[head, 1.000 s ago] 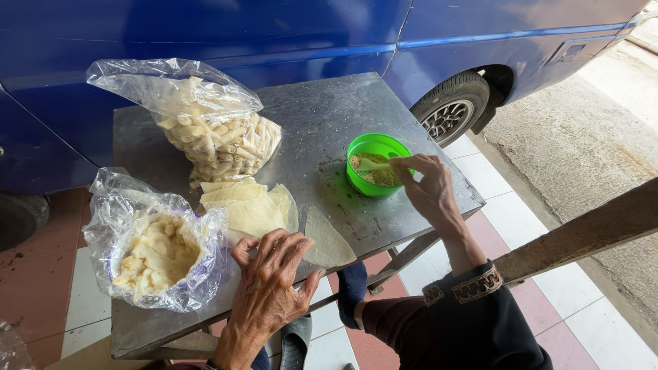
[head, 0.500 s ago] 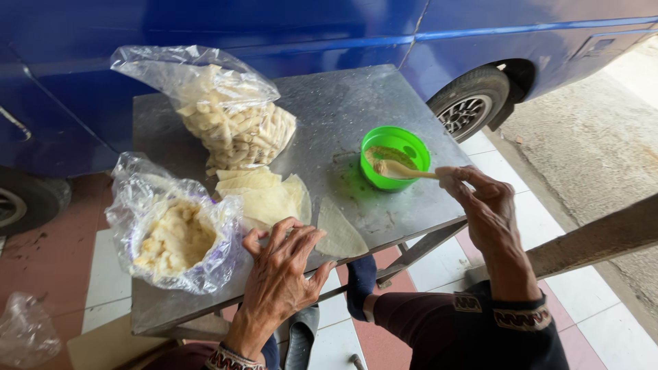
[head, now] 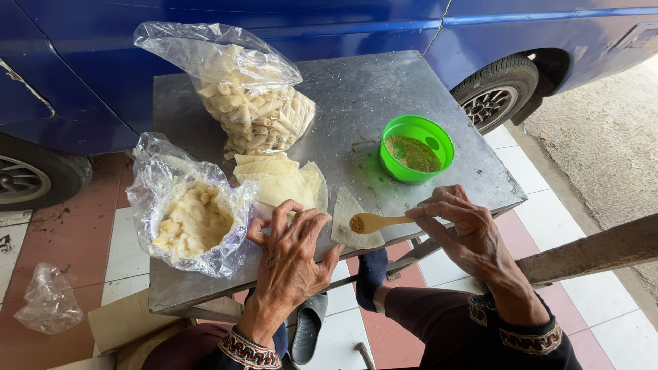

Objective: The person places a square of dough on a metal surface, adds a small amount of filling from a bowl using a wooden spoon, and folds the dough repeatedly to form a triangular pastry.

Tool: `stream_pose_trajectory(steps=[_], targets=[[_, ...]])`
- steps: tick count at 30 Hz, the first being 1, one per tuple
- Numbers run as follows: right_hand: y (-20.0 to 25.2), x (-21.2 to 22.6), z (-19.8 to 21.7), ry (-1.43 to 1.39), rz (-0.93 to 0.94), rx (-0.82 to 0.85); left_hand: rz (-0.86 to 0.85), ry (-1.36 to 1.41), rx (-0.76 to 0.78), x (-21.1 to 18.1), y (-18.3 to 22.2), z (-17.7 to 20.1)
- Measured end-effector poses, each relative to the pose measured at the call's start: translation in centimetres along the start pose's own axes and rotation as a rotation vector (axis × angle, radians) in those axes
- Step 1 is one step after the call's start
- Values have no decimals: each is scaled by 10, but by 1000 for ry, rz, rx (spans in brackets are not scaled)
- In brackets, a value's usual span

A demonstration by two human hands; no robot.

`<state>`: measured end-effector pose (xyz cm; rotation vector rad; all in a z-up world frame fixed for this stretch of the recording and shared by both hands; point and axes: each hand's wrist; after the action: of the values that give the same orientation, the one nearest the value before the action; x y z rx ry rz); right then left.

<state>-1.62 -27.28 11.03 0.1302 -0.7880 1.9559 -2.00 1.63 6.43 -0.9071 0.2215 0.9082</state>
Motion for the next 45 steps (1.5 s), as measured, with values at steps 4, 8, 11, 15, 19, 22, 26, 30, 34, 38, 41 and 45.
stream_pose_trajectory(steps=[4, 8, 11, 15, 19, 22, 26, 30, 34, 38, 41, 45], targets=[[2, 9, 4, 118, 62, -24, -11, 1, 15, 2, 0, 0], [3, 19, 6, 203, 137, -71, -9, 2, 17, 0, 0, 0], [5, 26, 8, 243, 169, -89, -11, 13, 6, -2, 0, 0], [7, 30, 7, 323, 231, -101, -21, 14, 3, -3, -1, 2], [8, 35, 4, 395, 280, -138, -7, 16, -10, -2, 1, 2], [13, 41, 4, 472, 290, -162, -40, -23, -27, -1, 4, -1], [14, 33, 3, 506, 330, -241, -45, -28, -26, -1, 8, -3], [19, 2, 12, 458, -85, -366, -25, 2, -17, -4, 8, -2], [-10, -48, 10, 565, -128, -463, -30, 51, 1, -6, 6, 0], [-20, -50, 3, 690, 40, -414, -9, 89, 10, -10, 4, 2], [-9, -36, 8, 699, 8, -399, 9, 96, 5, -10, 4, 1], [20, -8, -11, 21, -265, 64, 5, 44, -21, -10, 4, -4]])
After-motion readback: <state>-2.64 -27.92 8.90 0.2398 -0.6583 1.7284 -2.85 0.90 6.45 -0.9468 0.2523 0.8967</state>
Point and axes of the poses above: each hand's wrist, its own y-axis away from the middle knuckle, its own z-axis out of the back of the hand, x = y × z, and after that the axes turned 15 degrees about y, right-handed
